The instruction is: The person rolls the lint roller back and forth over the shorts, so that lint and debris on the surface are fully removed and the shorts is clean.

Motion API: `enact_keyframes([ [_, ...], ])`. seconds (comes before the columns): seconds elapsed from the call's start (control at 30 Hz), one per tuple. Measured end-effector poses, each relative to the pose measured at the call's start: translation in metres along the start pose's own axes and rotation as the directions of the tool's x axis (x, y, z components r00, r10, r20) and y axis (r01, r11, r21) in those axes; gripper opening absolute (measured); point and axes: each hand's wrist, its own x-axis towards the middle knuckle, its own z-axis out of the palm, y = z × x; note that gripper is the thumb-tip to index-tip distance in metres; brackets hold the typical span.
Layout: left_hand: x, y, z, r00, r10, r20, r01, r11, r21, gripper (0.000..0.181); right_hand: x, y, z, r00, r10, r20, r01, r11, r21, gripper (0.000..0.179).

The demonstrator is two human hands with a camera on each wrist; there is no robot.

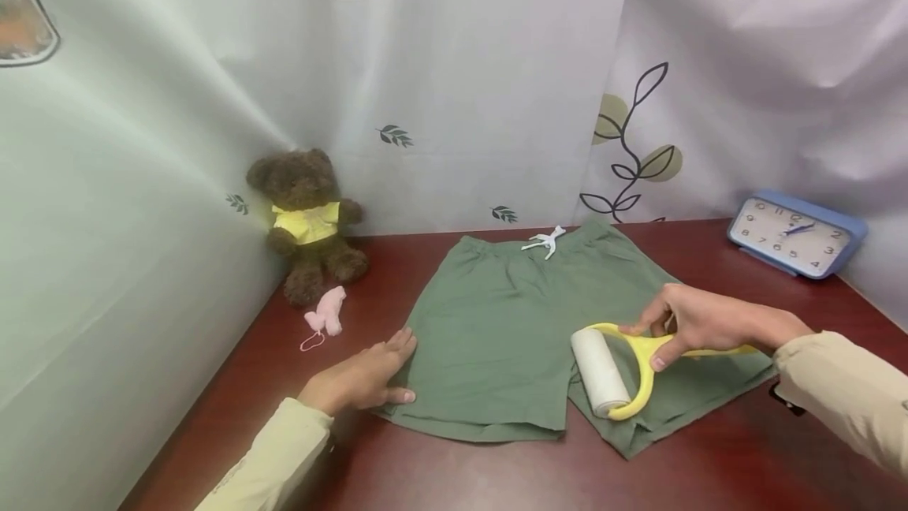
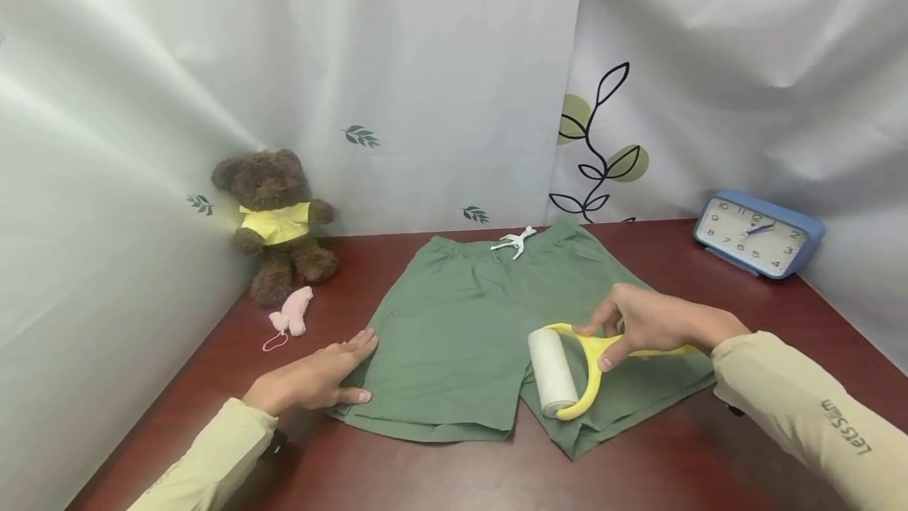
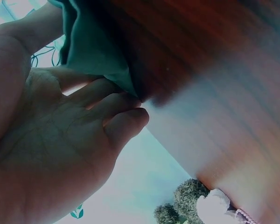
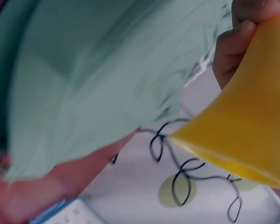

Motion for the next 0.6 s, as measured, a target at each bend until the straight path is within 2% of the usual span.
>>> enact_keyframes([
  [0.3, 0.000, -0.001, -0.003, 1.000, -0.009, -0.005, 0.009, 1.000, 0.024, 0.084, -0.027, 0.025, -0.033, 0.999, 0.029, 0.042, -0.030, 0.999, 0.030, 0.043],
  [0.5, -0.001, -0.001, -0.001, 1.000, -0.022, 0.003, 0.022, 1.000, 0.016, 0.085, -0.056, 0.049, -0.051, 0.996, -0.053, 0.073, 0.048, 0.997, 0.067, 0.041],
  [0.6, -0.001, -0.002, -0.002, 1.000, -0.022, -0.002, 0.023, 1.000, 0.021, 0.085, -0.071, 0.059, -0.062, 0.993, -0.047, 0.106, 0.032, 0.990, 0.141, 0.045],
])
